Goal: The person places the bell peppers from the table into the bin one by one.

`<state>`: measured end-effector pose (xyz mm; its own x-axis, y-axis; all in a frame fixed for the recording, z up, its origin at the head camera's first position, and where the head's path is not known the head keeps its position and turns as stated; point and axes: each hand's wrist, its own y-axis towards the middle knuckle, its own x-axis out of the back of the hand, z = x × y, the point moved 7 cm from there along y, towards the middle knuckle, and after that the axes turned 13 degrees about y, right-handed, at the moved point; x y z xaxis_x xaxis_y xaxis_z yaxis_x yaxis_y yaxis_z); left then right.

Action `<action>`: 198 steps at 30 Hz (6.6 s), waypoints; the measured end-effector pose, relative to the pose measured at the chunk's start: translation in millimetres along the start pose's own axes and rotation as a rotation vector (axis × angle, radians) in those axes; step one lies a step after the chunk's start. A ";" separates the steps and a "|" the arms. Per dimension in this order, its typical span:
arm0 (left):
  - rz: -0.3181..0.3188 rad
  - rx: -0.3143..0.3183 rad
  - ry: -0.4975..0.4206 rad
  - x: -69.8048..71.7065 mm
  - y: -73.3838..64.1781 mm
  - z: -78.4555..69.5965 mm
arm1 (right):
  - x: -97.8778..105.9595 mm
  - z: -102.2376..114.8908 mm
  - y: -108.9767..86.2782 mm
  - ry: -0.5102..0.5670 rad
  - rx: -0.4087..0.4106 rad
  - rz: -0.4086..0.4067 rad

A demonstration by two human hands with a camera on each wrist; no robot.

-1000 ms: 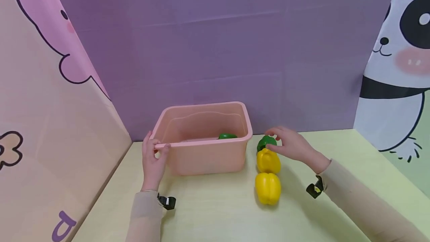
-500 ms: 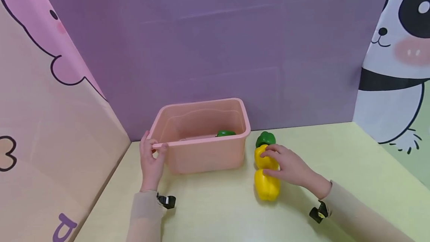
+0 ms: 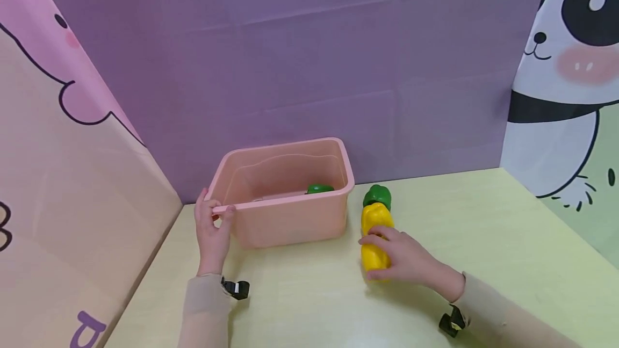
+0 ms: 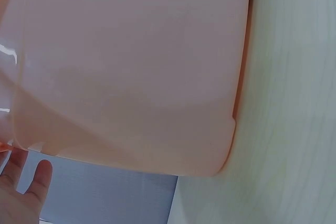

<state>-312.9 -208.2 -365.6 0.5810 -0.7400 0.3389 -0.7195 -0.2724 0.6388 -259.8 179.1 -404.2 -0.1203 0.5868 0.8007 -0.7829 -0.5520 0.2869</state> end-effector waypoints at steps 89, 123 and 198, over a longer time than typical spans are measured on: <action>0.009 0.023 -0.016 2.6 -2.2 -8.7 | 19.6 -7.1 -19.3 0.069 0.128 0.177; 0.014 -0.007 -0.025 10.4 -6.3 -40.8 | 40.4 9.2 -4.4 0.053 0.235 0.121; 0.018 0.008 -0.006 10.5 -8.0 -40.2 | 110.8 12.4 34.1 0.077 0.126 0.040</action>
<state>-285.7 -189.0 -339.4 0.5656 -0.7483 0.3466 -0.7332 -0.2640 0.6267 -292.2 218.0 -299.2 -0.1998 0.6037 0.7718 -0.6943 -0.6430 0.3233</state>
